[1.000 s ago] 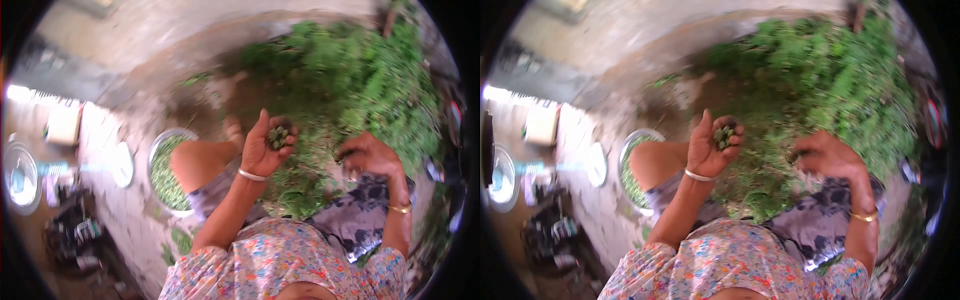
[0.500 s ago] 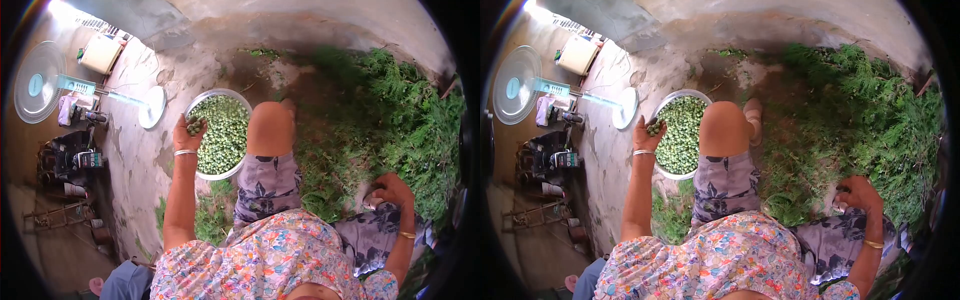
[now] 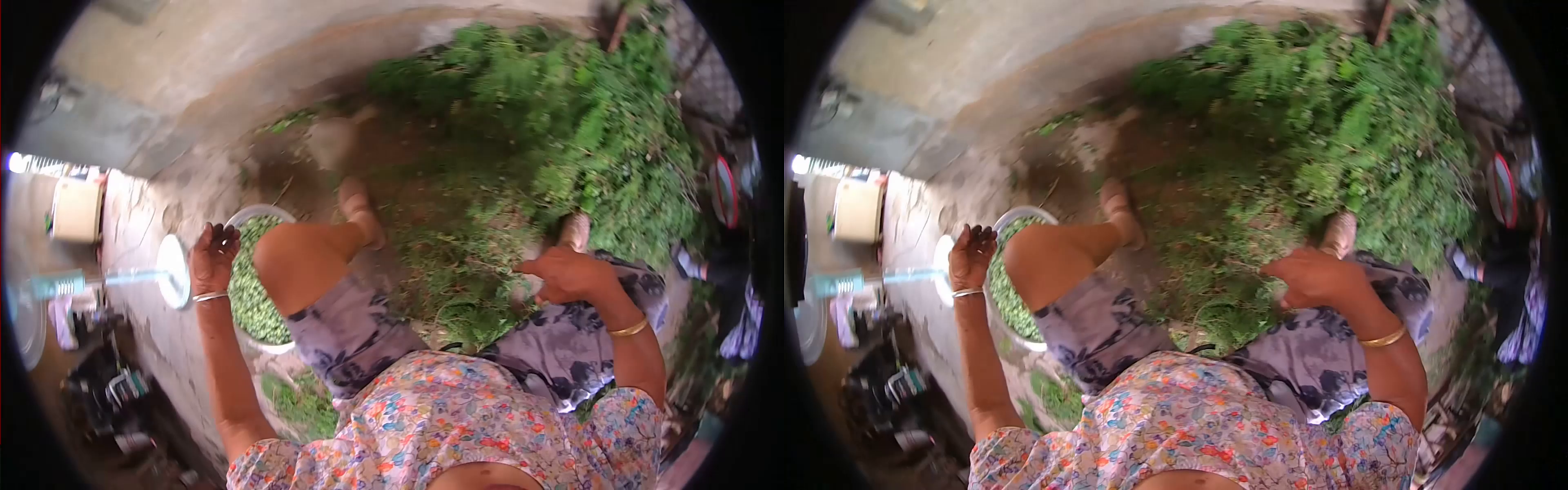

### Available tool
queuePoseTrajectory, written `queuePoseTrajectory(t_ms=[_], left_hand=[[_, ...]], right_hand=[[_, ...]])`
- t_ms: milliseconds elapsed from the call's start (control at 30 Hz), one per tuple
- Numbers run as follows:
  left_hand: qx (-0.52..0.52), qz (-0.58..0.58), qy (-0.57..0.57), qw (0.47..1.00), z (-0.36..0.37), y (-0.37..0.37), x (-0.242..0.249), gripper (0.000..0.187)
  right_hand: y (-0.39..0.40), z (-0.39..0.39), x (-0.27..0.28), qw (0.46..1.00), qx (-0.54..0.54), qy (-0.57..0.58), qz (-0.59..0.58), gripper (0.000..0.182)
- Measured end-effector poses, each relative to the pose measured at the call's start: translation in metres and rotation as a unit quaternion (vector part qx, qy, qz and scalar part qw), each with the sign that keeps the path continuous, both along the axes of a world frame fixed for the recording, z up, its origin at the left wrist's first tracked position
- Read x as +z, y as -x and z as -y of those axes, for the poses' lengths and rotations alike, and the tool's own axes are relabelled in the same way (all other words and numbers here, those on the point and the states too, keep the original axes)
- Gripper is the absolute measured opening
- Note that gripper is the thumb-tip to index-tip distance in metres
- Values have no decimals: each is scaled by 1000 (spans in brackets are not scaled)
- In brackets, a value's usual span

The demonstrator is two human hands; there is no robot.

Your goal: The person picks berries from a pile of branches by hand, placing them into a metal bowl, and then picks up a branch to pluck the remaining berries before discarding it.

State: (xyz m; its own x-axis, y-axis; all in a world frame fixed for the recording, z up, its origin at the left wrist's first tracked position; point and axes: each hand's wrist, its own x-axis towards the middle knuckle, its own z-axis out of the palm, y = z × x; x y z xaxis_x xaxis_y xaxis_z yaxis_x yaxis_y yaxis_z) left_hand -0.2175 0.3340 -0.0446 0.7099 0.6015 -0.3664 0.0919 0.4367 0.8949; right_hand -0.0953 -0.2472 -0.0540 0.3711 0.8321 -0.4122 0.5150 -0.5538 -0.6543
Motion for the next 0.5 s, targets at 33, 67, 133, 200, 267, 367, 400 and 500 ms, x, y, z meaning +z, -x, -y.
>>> queuePoseTrajectory(t_ms=[33,67,133,200,267,367,400,500], left_hand=[[-41,-13,-29,999,26,-28,16,33],[-60,-14,-27,998,50,-55,28,33],[-201,-50,-175,963,99,-104,44,31],[-289,-62,-287,911,154,-145,53,33],[-412,-43,-443,795,192,-184,39,38],[-475,32,-605,638,251,-222,-11,37],[-493,16,-609,621,264,-234,-41,39],[-581,-72,-614,529,304,-249,-131,41]], right_hand=[[1,-3,1,998,-15,32,49,36],[2,-6,1,993,-30,65,97,28],[2,-13,14,991,-41,92,85,24],[5,-8,15,993,-22,84,78,42],[8,-7,17,994,-35,76,68,41],[9,-3,27,995,-34,69,57,37],[9,-1,30,994,-37,70,72,37],[9,2,32,990,-54,81,102,39]])
